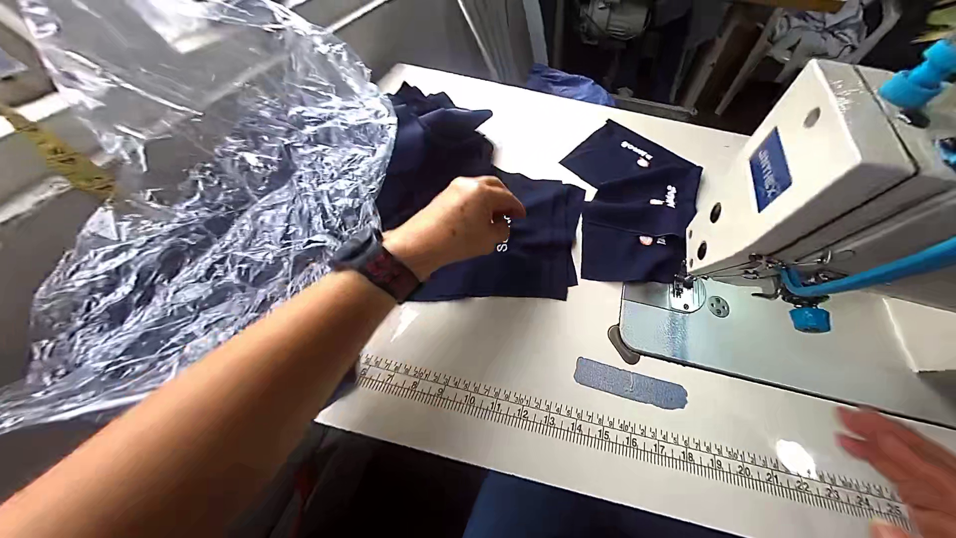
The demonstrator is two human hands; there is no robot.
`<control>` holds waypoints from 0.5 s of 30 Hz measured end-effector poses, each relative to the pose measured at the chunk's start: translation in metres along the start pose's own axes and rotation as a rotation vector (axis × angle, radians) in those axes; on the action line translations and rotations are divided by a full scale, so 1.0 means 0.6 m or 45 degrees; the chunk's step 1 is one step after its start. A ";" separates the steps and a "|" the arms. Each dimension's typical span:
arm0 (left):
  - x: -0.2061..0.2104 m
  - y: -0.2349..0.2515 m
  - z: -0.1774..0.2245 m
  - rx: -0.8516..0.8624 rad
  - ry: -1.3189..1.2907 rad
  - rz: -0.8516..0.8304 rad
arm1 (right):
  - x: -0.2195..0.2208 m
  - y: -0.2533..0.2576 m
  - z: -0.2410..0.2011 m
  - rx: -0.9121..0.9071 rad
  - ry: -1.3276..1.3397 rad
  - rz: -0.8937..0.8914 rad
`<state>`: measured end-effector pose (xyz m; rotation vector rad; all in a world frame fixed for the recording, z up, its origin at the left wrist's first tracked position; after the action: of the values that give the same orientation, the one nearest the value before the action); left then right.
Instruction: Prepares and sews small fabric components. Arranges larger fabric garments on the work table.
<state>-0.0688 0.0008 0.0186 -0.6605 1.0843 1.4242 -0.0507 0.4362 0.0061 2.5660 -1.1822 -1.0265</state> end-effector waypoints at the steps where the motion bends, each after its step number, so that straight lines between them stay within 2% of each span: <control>1: 0.014 0.000 0.007 0.011 -0.010 -0.037 | 0.026 -0.001 0.002 0.007 0.015 -0.050; 6: 0.064 0.013 0.027 -0.175 0.047 -0.239 | 0.093 -0.011 -0.037 -0.125 -0.059 -0.168; 11: 0.057 0.010 0.018 0.031 0.026 -0.001 | 0.097 -0.004 -0.029 -0.080 -0.032 -0.134; 15: 0.058 -0.005 0.013 0.101 0.006 0.088 | 0.138 0.057 -0.027 -0.111 -0.002 -0.267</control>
<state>-0.0701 0.0227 -0.0093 -0.5751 1.1709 1.4314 -0.0235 0.3512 -0.0123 2.6622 -0.8611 -1.0938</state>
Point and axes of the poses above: each hand's wrist, its own y-axis towards the middle knuckle, its own x-axis out of the palm, z = x × y, the point moved 7 cm from there along y, towards the middle knuckle, and after that the axes turned 6 degrees about -z, right-handed, at the moved point
